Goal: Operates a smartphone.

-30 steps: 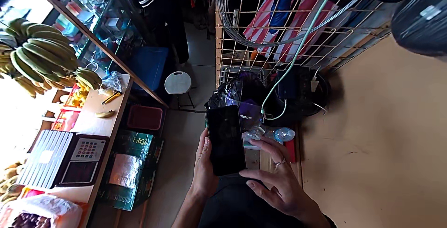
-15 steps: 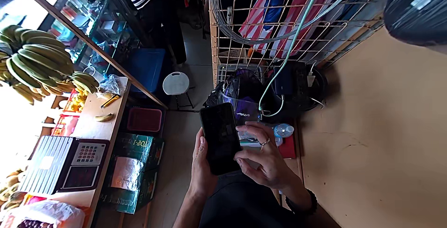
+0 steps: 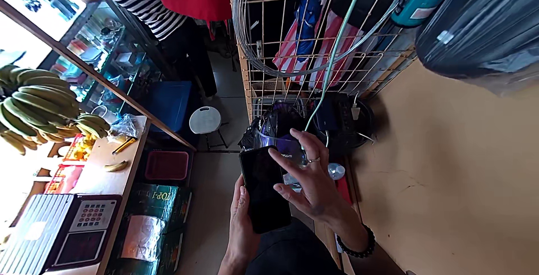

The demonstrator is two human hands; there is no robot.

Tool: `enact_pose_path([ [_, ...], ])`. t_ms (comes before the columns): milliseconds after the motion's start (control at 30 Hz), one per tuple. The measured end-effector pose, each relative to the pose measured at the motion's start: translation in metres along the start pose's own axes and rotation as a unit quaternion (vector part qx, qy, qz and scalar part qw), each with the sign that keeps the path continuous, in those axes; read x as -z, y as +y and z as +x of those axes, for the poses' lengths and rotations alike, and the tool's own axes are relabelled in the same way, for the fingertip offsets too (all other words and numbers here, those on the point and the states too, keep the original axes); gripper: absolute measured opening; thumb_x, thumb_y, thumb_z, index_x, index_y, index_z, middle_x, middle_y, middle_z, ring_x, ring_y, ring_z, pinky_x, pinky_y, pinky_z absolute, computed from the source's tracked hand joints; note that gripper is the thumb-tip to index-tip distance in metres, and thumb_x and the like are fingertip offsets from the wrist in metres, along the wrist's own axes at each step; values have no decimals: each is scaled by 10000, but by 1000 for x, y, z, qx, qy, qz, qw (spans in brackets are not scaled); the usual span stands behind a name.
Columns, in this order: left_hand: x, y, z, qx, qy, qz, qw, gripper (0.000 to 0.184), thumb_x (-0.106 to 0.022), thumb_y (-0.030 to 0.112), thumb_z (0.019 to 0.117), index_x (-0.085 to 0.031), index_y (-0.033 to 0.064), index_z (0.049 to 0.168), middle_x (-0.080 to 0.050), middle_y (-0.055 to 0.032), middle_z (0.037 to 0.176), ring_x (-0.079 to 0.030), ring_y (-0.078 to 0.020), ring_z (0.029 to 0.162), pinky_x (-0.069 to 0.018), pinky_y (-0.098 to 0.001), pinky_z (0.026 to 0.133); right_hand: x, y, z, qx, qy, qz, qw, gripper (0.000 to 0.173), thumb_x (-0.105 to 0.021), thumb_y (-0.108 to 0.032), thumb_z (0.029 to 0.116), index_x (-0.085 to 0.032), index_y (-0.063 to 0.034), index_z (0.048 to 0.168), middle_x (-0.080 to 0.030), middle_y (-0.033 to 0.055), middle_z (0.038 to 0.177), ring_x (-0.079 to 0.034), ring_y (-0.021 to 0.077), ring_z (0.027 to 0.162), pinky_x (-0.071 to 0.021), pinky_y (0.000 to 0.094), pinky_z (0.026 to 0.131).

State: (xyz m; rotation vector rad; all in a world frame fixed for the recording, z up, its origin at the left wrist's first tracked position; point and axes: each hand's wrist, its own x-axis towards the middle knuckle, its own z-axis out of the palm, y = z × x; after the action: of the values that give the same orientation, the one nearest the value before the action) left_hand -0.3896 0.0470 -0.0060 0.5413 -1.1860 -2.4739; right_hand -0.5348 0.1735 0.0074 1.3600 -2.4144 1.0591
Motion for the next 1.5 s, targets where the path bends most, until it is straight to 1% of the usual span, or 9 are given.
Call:
enact_pose_path([
  [233, 4, 5, 6, -8, 15, -7, 1000, 529, -339, 383, 1100, -282, 125, 1558, -618, -120, 1324, -648, -231, 1184, -574, -445, 967, 2, -2, -26, 41, 62, 106, 992, 205, -558, -384, 1038, -748, -335, 1098, -525, 81, 1454, -328, 248, 1486, -290, 464, 1210],
  [433, 4, 6, 8, -8, 16, -15, 1000, 517, -332, 358, 1103, -265, 138, 1567, -606, -127, 1342, -644, -241, 1196, -571, -454, 974, -6, 5, -24, 34, 76, 115, 990, 206, -568, -351, 1037, -762, -335, 1105, -546, 95, 1406, -370, 245, 1451, -322, 453, 1183],
  [567, 3, 3, 9, -13, 12, 4, 1000, 543, -335, 378, 1102, -259, 122, 1574, -599, -149, 1350, -643, -255, 1197, -571, -456, 976, -8, 5, -7, 0, 46, 90, 995, 419, -486, -497, 1046, -617, -344, 1414, -448, 139, 1537, -317, 322, 1487, -299, 564, 1179],
  [700, -1, 0, 10, -16, 12, 1, 1000, 541, -337, 375, 1101, -266, 113, 1569, -606, -141, 1344, -648, -244, 1190, -573, -444, 975, -10, 5, 18, -8, -3, 13, 1000, 612, -390, -682, 1008, -513, -367, 1518, -317, 165, 1643, -210, 409, 1534, -244, 652, 1186],
  [800, -1, 3, 12, -25, 19, 0, 1000, 523, -318, 352, 1106, -270, 107, 1565, -607, -131, 1347, -647, -229, 1191, -571, -428, 980, -7, 2, 11, 22, -7, -9, 1000, 587, -404, -698, 998, -576, -382, 1461, -364, 180, 1622, -253, 424, 1519, -263, 649, 1172],
  [1000, 4, 7, 14, -26, 37, -10, 999, 506, -287, 335, 1112, -280, 111, 1565, -625, -132, 1310, -660, -236, 1163, -576, -436, 964, -3, -1, -21, 58, 56, 95, 992, 249, -522, -463, 1033, -715, -368, 1158, -499, 23, 1478, -307, 212, 1499, -264, 450, 1220],
  [1200, 2, 7, 16, -29, 45, -19, 998, 506, -271, 337, 1112, -272, 128, 1573, -611, -142, 1340, -648, -255, 1189, -569, -457, 977, 8, -7, -7, -12, 12, 127, 992, 246, -603, -371, 1010, -784, -226, 1091, -598, 151, 1355, -451, 303, 1391, -367, 505, 1144],
  [1333, 1, 5, 18, -32, 39, -17, 999, 514, -273, 342, 1113, -253, 131, 1581, -603, -137, 1354, -644, -243, 1197, -567, -443, 980, -18, 6, -15, 43, 26, 63, 997, 328, -465, -515, 1044, -705, -340, 1183, -507, 113, 1484, -317, 292, 1496, -260, 521, 1201],
  [1500, 2, 5, 18, -26, 42, -27, 998, 506, -260, 334, 1113, -241, 142, 1580, -615, -141, 1329, -660, -257, 1168, -579, -456, 960, -20, -7, -28, 107, -21, 139, 984, 366, -409, -617, 1036, -663, -442, 1234, -304, 42, 1620, -92, 233, 1574, -134, 490, 1263],
])
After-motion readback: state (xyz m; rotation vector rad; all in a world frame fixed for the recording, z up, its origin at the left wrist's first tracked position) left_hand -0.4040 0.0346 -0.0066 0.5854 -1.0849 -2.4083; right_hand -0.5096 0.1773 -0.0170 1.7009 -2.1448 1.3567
